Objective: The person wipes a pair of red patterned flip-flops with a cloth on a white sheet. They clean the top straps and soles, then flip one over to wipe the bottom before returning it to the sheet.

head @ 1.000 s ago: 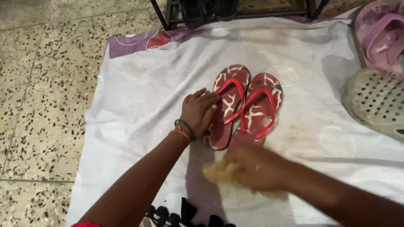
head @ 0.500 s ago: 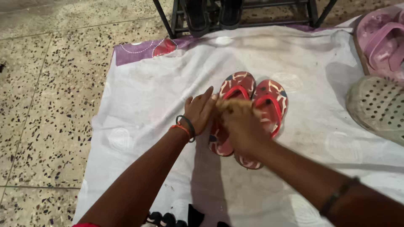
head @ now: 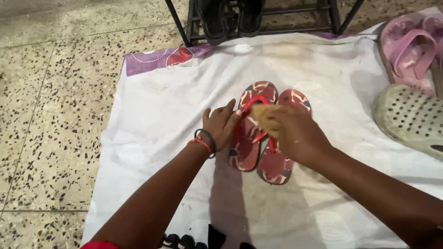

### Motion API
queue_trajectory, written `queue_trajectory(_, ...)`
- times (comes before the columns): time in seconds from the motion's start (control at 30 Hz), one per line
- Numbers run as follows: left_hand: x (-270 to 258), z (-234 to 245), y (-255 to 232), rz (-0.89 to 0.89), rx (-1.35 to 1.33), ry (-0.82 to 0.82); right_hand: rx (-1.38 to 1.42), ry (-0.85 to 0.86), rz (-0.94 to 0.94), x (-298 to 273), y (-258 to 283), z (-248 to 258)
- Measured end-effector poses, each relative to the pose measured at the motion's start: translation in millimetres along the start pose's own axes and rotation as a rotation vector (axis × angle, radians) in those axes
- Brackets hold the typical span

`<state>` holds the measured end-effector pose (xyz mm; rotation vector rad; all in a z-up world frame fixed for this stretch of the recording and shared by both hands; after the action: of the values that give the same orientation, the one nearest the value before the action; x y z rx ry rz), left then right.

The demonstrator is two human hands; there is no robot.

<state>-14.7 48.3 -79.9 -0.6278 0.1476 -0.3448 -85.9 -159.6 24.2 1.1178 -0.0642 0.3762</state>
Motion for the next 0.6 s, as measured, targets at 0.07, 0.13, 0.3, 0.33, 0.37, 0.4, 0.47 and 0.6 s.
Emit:
queue_trajectory(0.07, -0.2, 0.4, -1.8, -0.007, 0.021, 0.024, 0.077, -0.040, 0.039, -10.7, -8.2, -2.5)
queue_trajectory(0.13, -0.8, 0.7, -4.8, -0.039, 0.064, 0.021, -0.053, -0.001, 0.063, -33.5, -13.9, -17.6)
queue_trajectory(0.3, -0.5, 1.4, -4.2, -0.008, 0.080, 0.059, -0.170, 0.317, 0.133, -62.7, -13.4, -44.2)
queue_trajectory(0.33, 0.4, 0.6, -2.5, -0.005, 0.081, 0.064, -0.087, 0.443, 0.048, -60.2, -11.0, -44.5)
queue_trajectory(0.37, 1.3, -0.7, -0.3, -0.002, 0.082, 0.069, -0.089, 0.489, -0.233, -54.8, -11.2, -42.6)
queue_trajectory(0.4, 2.8, -1.8, 1.8, -0.022, 0.093, 0.057, -0.089, 0.532, -0.513, -45.4, -11.1, -39.1)
queue_trajectory(0.47, 5.7, -5.3, 5.6, -0.061, 0.114, 0.033, -0.074, 0.457, -0.704, -19.8, -3.9, -28.2)
queue_trajectory(0.6, 5.8, -7.4, 13.0, -0.158, 0.198, 0.038, -0.283, 0.186, -0.539, 19.8, 0.9, -13.6)
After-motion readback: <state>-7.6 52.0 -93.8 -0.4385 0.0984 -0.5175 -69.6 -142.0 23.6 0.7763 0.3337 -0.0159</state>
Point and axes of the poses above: each hand's wrist, its own x-axis towards the middle knuckle, its own z-axis out of the back of the hand, y = z × x, the point moved 2 cm from there along x, towards the middle knuckle, and after that the axes turned 4 degrees about -y, right-handed, at the moved point
